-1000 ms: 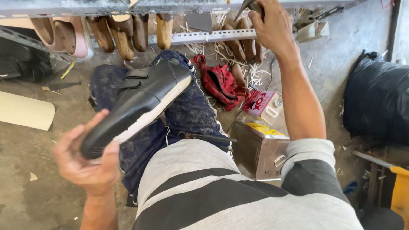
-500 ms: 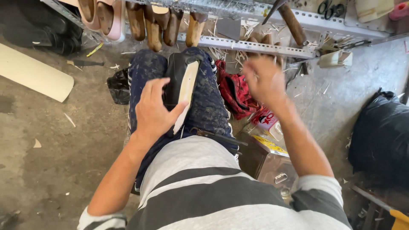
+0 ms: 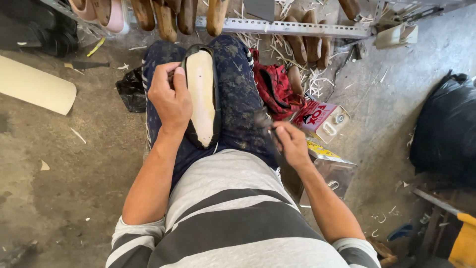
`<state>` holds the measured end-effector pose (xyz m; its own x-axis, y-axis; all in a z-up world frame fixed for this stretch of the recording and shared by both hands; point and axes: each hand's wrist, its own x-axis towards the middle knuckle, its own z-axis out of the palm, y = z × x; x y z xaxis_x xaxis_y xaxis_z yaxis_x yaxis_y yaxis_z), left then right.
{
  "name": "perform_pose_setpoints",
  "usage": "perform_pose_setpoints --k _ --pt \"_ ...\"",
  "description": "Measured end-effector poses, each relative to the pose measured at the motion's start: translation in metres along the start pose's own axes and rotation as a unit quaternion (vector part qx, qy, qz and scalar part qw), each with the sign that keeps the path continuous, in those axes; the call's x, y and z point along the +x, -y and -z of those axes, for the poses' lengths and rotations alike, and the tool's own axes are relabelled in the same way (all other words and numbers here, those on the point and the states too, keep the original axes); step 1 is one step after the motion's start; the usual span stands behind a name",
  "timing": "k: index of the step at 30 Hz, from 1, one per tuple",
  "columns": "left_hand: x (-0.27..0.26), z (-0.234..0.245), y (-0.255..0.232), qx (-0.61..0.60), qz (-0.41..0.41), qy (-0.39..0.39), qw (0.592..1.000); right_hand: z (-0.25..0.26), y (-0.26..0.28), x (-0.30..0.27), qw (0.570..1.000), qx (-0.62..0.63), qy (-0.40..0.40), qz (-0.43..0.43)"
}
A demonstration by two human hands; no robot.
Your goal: Shaping and lasting a leather shoe upper over a last using pliers and a hammer.
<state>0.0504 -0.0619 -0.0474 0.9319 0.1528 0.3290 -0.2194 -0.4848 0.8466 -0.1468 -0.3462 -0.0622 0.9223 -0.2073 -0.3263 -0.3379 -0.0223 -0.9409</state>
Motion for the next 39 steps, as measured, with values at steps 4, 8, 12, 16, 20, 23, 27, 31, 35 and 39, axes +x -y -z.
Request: perform_pose_setpoints --k 4,8,12,16,20,23,27,31,35,39 --pt "0.016 0.013 -0.022 -0.060 0.018 0.076 0.995 -0.026 0.074 0.047 0.962 0.232 0.139 -0.035" --pt "0.046 0.015 -0.016 -0.060 -0.072 0.152 0.984 -0.069 0.117 0.088 0.976 0.170 0.136 0.028" --pt "0.060 0.013 -0.012 0.052 -0.205 0.158 0.965 -0.105 0.126 0.127 0.993 -0.013 0.097 0.068" --pt "0.055 0.003 -0.002 0.123 -0.228 0.125 0.958 -0.129 0.124 0.140 0.991 -0.121 0.019 0.049" --pt "0.059 0.011 -0.009 0.028 -0.149 0.126 0.980 -0.133 0.122 0.154 0.989 -0.121 0.019 0.082" --pt "0.048 0.029 -0.020 -0.021 -0.071 0.162 0.984 -0.123 0.120 0.158 0.989 -0.104 0.044 0.100" --pt "0.016 0.044 -0.023 -0.008 0.009 0.172 0.985 -0.118 0.120 0.158 0.990 -0.098 0.070 0.077" --pt "0.006 0.042 -0.013 0.055 -0.049 0.128 0.989 -0.116 0.124 0.137 0.978 -0.168 0.119 0.024" --pt "0.012 0.039 -0.016 -0.035 0.051 0.159 0.985 -0.107 0.103 0.137 0.979 -0.169 0.102 0.050" --pt "0.030 0.030 -0.034 -0.148 0.204 0.242 0.937 -0.106 0.109 0.129 0.994 -0.030 0.100 0.032"
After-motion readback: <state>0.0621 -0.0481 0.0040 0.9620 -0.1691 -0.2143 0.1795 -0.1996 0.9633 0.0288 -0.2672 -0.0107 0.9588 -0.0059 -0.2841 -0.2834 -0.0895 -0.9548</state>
